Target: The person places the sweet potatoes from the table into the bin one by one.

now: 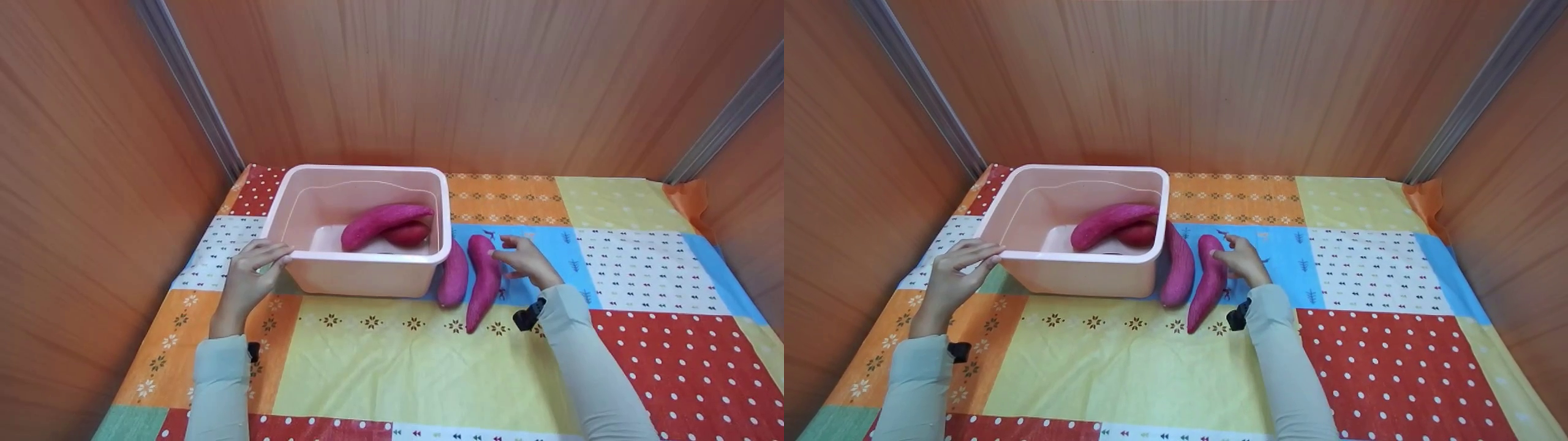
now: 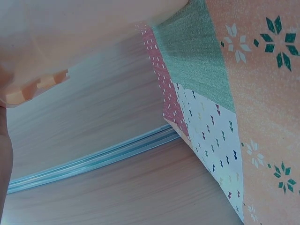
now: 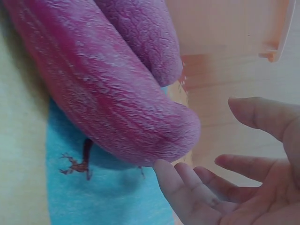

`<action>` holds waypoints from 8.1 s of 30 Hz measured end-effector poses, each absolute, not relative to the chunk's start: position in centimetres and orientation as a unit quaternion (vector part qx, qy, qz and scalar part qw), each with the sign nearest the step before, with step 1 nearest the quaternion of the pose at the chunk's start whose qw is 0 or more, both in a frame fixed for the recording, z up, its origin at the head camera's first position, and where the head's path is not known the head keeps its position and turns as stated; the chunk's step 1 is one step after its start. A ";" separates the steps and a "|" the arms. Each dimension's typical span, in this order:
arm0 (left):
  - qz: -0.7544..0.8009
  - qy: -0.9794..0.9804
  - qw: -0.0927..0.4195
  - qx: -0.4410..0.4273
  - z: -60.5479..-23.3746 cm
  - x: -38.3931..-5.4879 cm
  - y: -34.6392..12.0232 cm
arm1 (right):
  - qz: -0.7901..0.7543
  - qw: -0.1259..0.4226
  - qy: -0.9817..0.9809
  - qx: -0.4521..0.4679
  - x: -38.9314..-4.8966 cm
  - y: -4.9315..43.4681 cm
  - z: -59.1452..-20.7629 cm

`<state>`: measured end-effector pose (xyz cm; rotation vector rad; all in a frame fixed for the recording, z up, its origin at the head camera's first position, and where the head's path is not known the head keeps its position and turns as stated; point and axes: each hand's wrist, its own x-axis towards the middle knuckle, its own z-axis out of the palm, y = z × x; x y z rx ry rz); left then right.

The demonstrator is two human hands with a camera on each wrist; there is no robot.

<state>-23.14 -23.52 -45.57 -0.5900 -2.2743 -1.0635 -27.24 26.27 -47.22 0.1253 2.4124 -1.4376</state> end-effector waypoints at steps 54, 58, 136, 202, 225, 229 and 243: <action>-0.390 -0.844 0.290 -0.226 -45.7 -23.2 -23.8 | -0.642 0.158 0.740 0.122 -25.8 25.3 -52.4; -0.391 -0.846 0.286 -0.222 -45.7 -23.1 -23.8 | -0.636 0.153 0.745 0.130 -25.6 25.3 -52.5; -0.400 -0.842 0.285 -0.222 -45.7 -23.3 -23.4 | -0.705 0.107 0.692 0.113 -26.5 26.3 -46.4; -0.405 -0.830 0.301 -0.236 -45.9 -23.4 -23.4 | -0.658 0.102 0.741 0.084 -29.7 22.3 -36.9; -0.412 -0.832 0.292 -0.229 -45.9 -23.3 -23.2 | -0.630 0.109 0.768 0.027 -30.9 19.1 -34.9; -0.408 -0.830 0.302 -0.232 -45.9 -23.4 -23.1 | -0.620 0.110 0.777 0.016 -31.1 18.6 -34.8; -0.405 -0.834 0.296 -0.232 -45.8 -23.0 -23.3 | -0.606 0.126 0.785 0.006 -31.8 17.0 -33.8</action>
